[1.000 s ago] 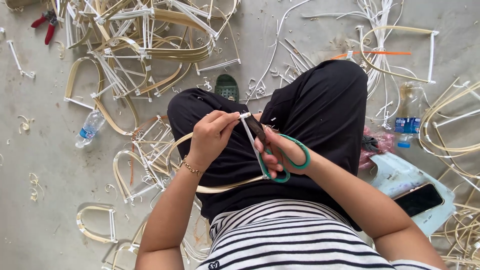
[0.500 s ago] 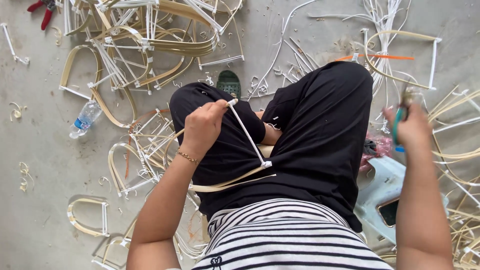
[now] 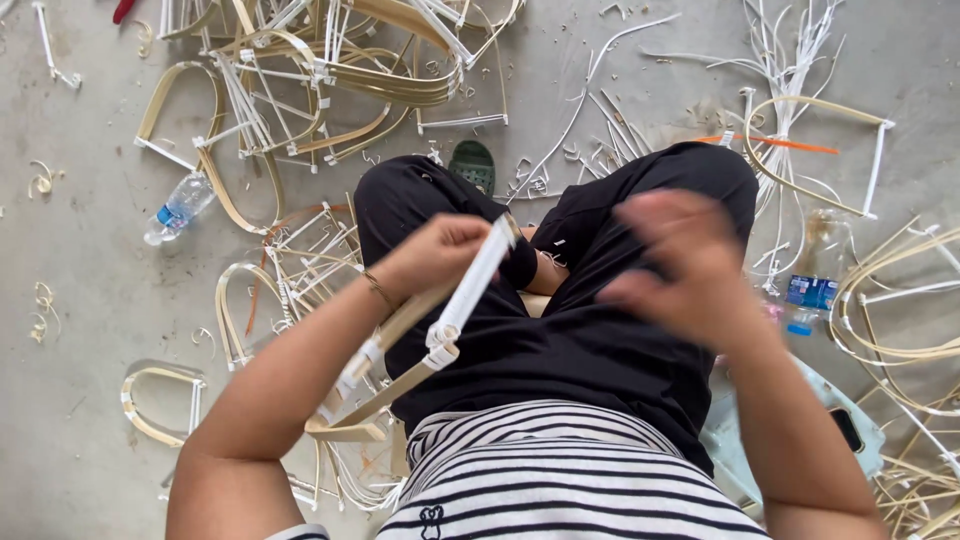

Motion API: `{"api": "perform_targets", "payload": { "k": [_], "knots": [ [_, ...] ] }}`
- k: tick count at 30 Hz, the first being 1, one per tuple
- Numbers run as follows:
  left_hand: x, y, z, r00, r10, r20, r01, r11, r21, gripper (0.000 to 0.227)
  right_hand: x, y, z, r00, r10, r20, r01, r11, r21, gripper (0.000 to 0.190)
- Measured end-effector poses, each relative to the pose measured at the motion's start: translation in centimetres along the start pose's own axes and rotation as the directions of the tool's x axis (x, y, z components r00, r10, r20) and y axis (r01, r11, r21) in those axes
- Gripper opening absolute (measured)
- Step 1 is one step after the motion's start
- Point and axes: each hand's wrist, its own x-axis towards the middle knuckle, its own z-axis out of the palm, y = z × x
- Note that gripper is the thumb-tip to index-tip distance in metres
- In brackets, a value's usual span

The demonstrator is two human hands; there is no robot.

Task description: Assembling and securing curved bamboo or wood frame components using white plastic strips and zip ties.

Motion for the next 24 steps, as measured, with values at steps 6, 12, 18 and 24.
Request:
{"api": "perform_targets", "payload": {
  "k": [6,12,18,24],
  "knots": [
    [-0.6,-8.5,1.5,0.958,-0.079,0.276,0.158,0.947,-0.278,0.025,4.1,-8.2,8.1,0.800,-0.399,0.448,0.280,0.909,0.309,0.044],
    [-3.8,2.6,-6.6,0.977,-0.172,-0.129,0.180,0.982,0.050,0.041,2.2,-7.7,11.5,0.940,-0.080,0.332,-0.044,0.936,0.350,0.018],
    [-7.7,12.8,-0.3,0.944,0.203,-0.260,0.028,0.735,0.677,0.036,2.1,-9.1,11.3,0.806,0.245,0.540,-0.438,0.860,0.264,0.034],
    [0.3,5.2,-0.5,0.963,0.247,-0.104,-0.089,0.662,0.744,0.024,-1.1,-8.3,12.4,0.851,0.240,0.467,-0.440,0.811,0.386,0.031]
  ]
}}
